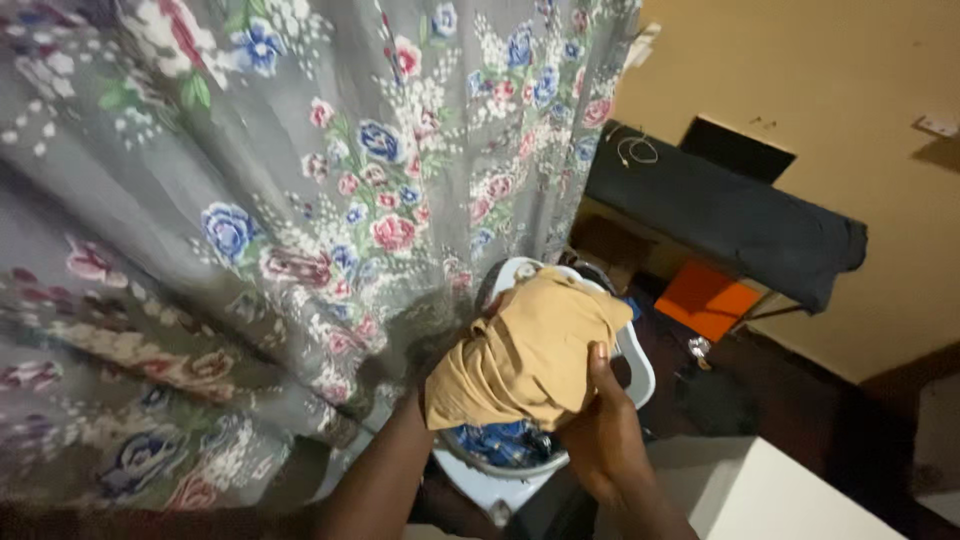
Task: The person takes a pair of tan trousers from a laundry basket and folds them on a white table.
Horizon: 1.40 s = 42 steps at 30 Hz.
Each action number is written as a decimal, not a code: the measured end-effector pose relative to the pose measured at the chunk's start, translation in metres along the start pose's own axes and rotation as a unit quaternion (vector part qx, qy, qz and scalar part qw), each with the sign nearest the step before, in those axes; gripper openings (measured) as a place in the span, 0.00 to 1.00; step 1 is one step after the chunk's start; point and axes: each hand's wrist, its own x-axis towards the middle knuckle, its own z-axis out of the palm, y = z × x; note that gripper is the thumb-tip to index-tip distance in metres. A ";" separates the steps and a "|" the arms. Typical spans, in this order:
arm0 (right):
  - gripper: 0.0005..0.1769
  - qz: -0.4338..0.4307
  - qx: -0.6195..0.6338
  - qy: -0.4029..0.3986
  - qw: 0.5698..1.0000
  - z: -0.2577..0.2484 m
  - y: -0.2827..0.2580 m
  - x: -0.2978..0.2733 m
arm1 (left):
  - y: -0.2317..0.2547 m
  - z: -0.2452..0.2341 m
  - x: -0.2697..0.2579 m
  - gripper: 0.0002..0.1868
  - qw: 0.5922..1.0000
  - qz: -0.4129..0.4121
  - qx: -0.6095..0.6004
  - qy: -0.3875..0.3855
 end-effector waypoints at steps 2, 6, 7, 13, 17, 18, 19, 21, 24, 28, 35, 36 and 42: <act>0.40 0.004 0.011 0.010 1.000 -0.008 0.005 0.002 | -0.001 0.002 0.005 0.32 1.000 0.001 0.007 0.005; 0.42 0.007 0.083 -0.001 0.997 -0.031 0.015 0.028 | -0.007 0.000 0.011 0.32 0.999 -0.024 0.044 -0.008; 0.42 -0.002 0.089 0.006 0.996 -0.038 0.018 0.035 | -0.006 -0.002 0.014 0.32 0.998 -0.028 0.055 -0.016; 0.41 -0.094 0.173 -0.098 0.975 -0.073 0.062 0.053 | 0.001 -0.014 0.030 0.33 0.981 -0.048 0.176 -0.062; 0.38 -0.093 0.262 0.014 0.961 -0.079 0.094 0.049 | 0.004 -0.023 0.028 0.34 0.982 -0.068 0.177 -0.021; 0.37 -0.091 0.294 0.038 0.951 -0.078 0.100 0.047 | 0.002 -0.032 0.019 0.36 0.985 -0.122 0.116 0.037; 0.37 -0.105 0.300 0.044 0.947 -0.076 0.103 0.044 | 0.004 -0.044 0.007 0.34 0.988 -0.030 0.137 0.070; 0.39 -0.106 0.342 -0.001 0.934 -0.071 0.103 0.038 | 0.008 -0.070 -0.029 0.35 0.983 0.039 0.090 0.155; 0.40 -0.168 0.288 0.052 0.941 -0.053 0.106 0.035 | 0.005 -0.071 -0.048 0.37 0.979 -0.049 -0.052 0.189; 0.43 -0.201 0.280 0.087 0.935 -0.032 0.132 0.028 | -0.025 -0.012 -0.028 0.37 0.974 -0.152 -0.161 0.042; 0.44 -0.162 0.244 0.114 0.949 -0.054 0.180 -0.029 | -0.037 0.023 -0.079 0.37 0.927 -0.299 -0.220 -0.048; 0.44 -0.178 0.242 0.101 0.948 -0.062 0.181 -0.041 | -0.039 0.032 -0.080 0.37 0.920 -0.315 -0.227 -0.054; 0.46 -0.257 0.219 0.270 0.902 -0.102 0.194 -0.147 | -0.074 0.094 -0.129 0.37 0.900 -0.359 -0.240 -0.059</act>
